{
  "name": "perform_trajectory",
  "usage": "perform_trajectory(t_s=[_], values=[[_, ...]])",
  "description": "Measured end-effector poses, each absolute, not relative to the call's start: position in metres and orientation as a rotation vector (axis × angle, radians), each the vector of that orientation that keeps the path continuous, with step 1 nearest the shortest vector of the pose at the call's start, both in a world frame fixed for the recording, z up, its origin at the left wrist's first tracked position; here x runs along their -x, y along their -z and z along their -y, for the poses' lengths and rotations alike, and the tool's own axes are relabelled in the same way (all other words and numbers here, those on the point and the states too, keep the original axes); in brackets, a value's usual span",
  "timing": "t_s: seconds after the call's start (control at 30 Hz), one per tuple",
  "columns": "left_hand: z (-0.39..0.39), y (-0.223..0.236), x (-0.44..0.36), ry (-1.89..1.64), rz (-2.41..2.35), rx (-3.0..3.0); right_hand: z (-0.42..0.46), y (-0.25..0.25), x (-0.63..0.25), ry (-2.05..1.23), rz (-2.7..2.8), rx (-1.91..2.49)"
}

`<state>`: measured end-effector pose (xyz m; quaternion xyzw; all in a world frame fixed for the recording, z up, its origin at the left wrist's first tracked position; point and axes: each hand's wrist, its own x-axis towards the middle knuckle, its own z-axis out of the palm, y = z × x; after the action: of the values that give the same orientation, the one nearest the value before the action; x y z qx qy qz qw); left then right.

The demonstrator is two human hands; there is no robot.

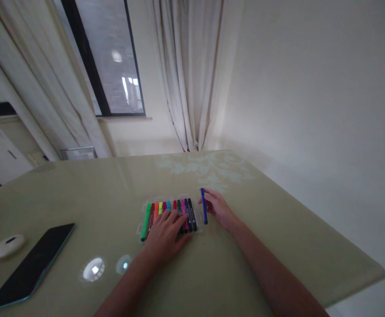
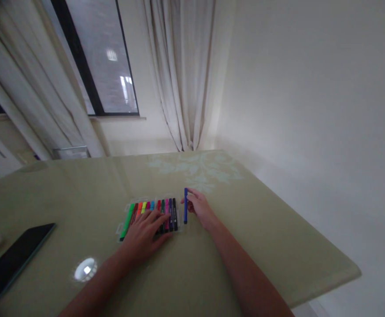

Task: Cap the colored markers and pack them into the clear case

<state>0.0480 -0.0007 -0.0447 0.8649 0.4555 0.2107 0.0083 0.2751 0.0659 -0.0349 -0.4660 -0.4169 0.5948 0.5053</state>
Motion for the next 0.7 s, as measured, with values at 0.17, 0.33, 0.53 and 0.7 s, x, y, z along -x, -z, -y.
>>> perform_trajectory(t_s=[0.17, 0.33, 0.53, 0.7], values=[[0.004, 0.043, -0.049, -0.688, -1.395, -2.730, -0.066, 0.037, -0.275, -1.399, 1.076, 1.113], [0.006, 0.044, -0.054, -0.693, -1.278, -2.763, -0.064, 0.041, -0.276, -1.346, 1.224, 1.202], [0.007, 0.045, -0.059, -0.699, -1.184, -2.761, -0.061, 0.040, -0.269, -1.175, 1.382, 1.290], [0.008, 0.044, -0.059, -0.703, -1.183, -2.737, -0.059, 0.039, -0.262, -0.975, 1.478, 1.372]])
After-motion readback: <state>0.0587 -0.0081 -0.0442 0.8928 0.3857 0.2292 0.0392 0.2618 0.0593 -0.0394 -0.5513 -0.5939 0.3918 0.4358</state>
